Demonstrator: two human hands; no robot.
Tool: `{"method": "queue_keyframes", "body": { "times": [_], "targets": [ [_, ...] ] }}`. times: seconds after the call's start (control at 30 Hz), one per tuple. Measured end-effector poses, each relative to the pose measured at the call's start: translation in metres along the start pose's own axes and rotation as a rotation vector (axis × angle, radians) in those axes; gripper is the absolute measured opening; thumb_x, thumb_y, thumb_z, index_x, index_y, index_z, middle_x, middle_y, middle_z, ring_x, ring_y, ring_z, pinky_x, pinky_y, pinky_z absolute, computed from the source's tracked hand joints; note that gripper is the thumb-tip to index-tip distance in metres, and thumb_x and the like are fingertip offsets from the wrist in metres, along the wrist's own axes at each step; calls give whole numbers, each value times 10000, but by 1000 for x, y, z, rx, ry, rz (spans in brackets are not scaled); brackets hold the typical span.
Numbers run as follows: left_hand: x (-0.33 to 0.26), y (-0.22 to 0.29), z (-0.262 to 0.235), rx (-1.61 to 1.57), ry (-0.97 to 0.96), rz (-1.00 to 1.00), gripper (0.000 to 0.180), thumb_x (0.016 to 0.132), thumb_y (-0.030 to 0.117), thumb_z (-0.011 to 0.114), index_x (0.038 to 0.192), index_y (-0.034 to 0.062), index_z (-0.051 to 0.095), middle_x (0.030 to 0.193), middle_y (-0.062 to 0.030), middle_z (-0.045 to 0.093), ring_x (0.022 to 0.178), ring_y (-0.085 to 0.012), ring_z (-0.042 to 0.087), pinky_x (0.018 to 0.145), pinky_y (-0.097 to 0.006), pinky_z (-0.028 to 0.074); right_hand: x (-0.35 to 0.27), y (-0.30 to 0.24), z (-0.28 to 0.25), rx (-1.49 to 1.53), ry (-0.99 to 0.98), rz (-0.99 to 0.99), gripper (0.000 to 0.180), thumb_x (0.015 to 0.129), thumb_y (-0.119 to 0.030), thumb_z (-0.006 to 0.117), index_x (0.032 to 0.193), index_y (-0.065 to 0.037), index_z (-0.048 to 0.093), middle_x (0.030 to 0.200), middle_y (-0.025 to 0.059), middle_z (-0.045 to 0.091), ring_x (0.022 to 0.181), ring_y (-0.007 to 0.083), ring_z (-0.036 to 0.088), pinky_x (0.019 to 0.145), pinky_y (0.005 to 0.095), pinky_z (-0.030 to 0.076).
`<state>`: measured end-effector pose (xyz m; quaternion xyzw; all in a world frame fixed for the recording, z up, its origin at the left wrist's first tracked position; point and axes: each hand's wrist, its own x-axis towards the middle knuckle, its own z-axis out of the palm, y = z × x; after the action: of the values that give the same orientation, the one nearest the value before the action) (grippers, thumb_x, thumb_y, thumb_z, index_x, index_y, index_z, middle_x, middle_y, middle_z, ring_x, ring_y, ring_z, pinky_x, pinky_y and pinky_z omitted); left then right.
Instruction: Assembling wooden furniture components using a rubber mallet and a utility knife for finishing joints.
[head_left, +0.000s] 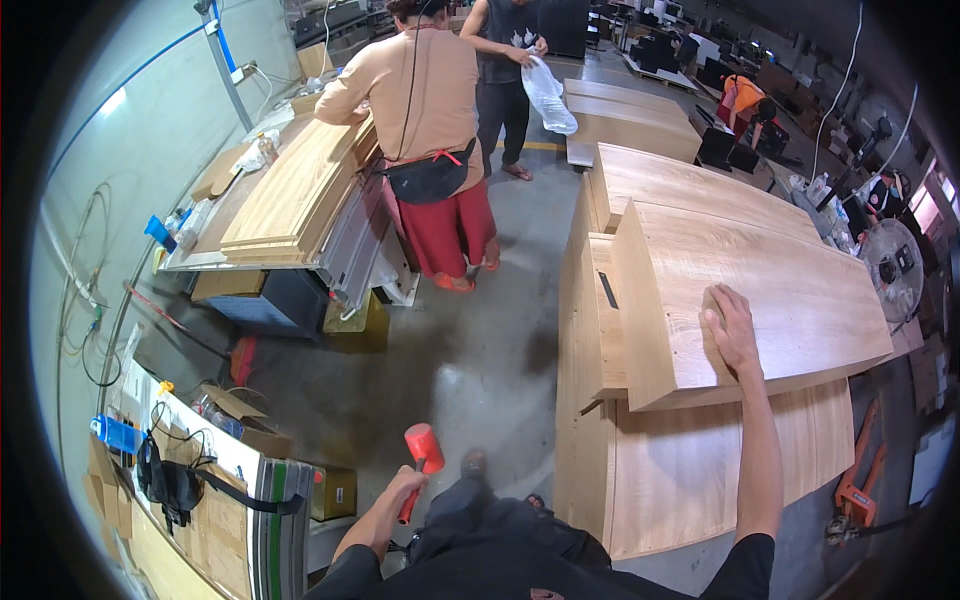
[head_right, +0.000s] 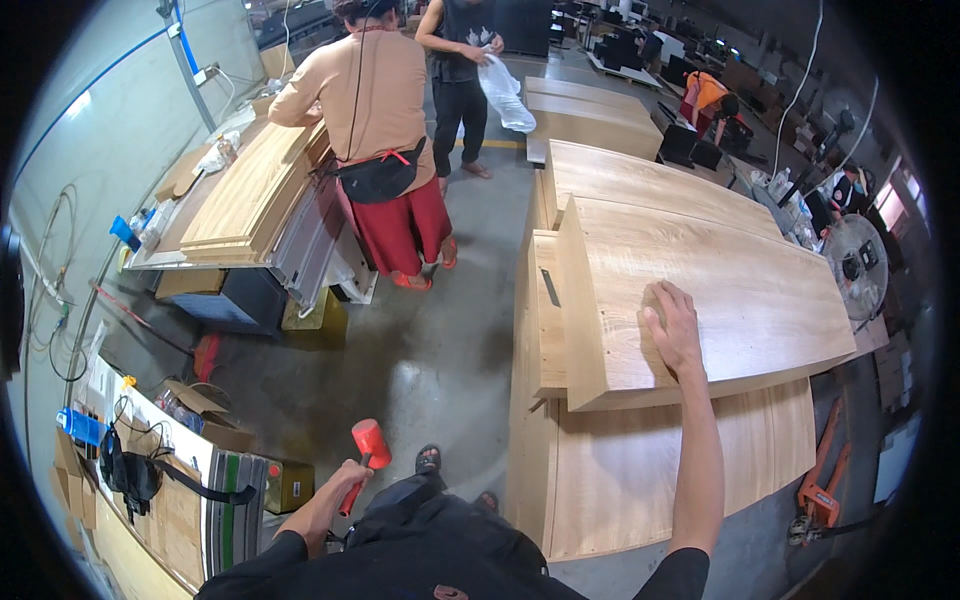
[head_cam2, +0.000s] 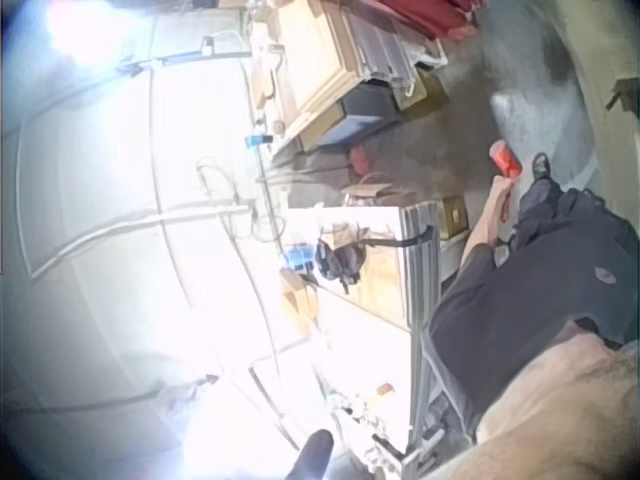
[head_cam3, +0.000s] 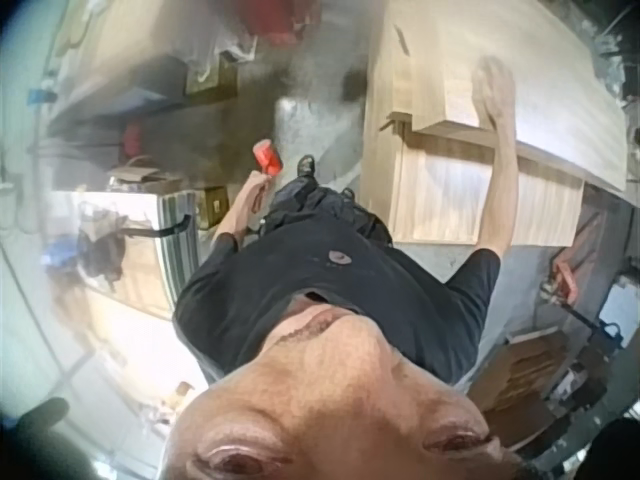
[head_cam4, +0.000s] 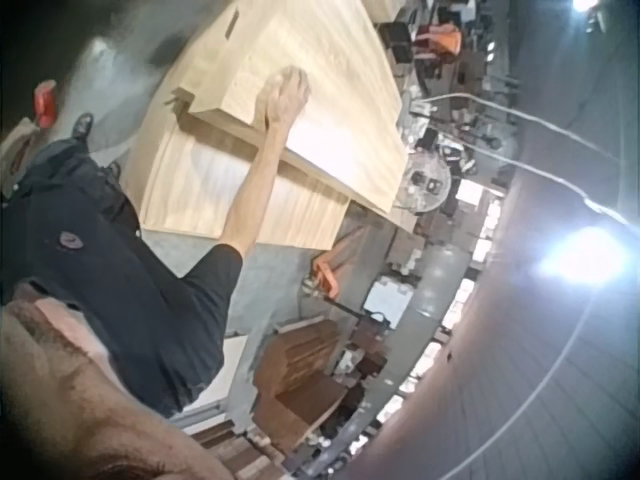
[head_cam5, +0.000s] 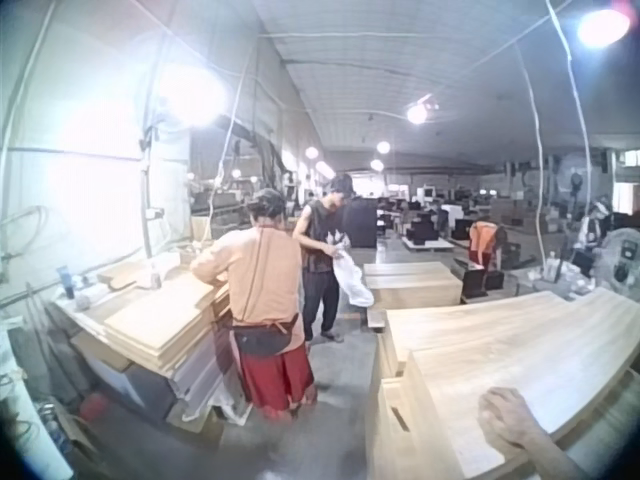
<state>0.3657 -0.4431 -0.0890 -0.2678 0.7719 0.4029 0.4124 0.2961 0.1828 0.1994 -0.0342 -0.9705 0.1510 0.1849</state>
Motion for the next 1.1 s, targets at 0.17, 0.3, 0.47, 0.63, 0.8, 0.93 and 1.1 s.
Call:
{"method": "queue_keyframes", "body": {
  "times": [0.17, 0.3, 0.47, 0.63, 0.8, 0.93, 1.1],
  "targets": [
    [17, -67, -40, -71, -124, 362, 209, 781, 160, 707, 667, 23, 598, 522, -43, 513, 434, -204, 478, 522, -341, 445, -1, -35, -2, 23, 4, 114, 481, 868, -210, 631, 1300, -12, 555, 1399, 198, 485, 1299, 372, 416, 1115, 437, 345],
    [13, -86, -58, -221, -65, 741, 238, 808, 207, 685, 636, 58, 617, 572, -59, 585, 452, -174, 568, 403, -322, 424, -21, -127, 15, 305, 6, 128, 521, 817, -255, 713, 1257, -7, 586, 1292, 205, 565, 1219, 366, 507, 1028, 445, 446],
    [50, -72, -87, 70, -196, 235, 256, 814, 208, 682, 626, 53, 605, 569, -60, 583, 450, -170, 563, 406, -321, 429, -52, -199, 71, 286, 81, -58, 500, 775, -134, 738, 1232, 4, 590, 1256, 201, 572, 1195, 362, 520, 997, 440, 457],
    [86, -24, -106, 311, -251, -39, 274, 821, 210, 679, 616, 49, 593, 566, -61, 580, 447, -166, 558, 408, -320, 434, -57, -183, 163, 134, 47, 182, 540, 769, -106, 729, 1257, 33, 543, 1297, 204, 526, 1246, 387, 461, 1055, 456, 394],
    [86, 61, -118, 235, -270, 57, 249, 848, 181, 648, 679, 12, 579, 562, -77, 570, 428, -164, 536, 391, -321, 439, -68, -147, 210, -46, 6, 262, 554, 799, -58, 679, 1307, 55, 488, 1350, 203, 484, 1287, 389, 416, 1090, 468, 352],
    [73, 142, -120, -52, -395, 211, 209, 836, 161, 686, 725, 23, 575, 552, -36, 523, 424, -131, 488, 386, -298, 414, -68, -141, 217, -78, 29, 245, 515, 826, -13, 612, 1322, 47, 491, 1377, 201, 473, 1296, 398, 409, 1103, 467, 343],
    [49, 259, -127, -234, -548, 378, 148, 841, 127, 669, 851, -11, 616, 596, -30, 539, 477, -130, 539, 424, -286, 454, -58, -149, 214, -90, 9, 286, 507, 824, -1, 602, 1319, 40, 501, 1366, 195, 485, 1285, 392, 425, 1098, 461, 349]
  ]
}}
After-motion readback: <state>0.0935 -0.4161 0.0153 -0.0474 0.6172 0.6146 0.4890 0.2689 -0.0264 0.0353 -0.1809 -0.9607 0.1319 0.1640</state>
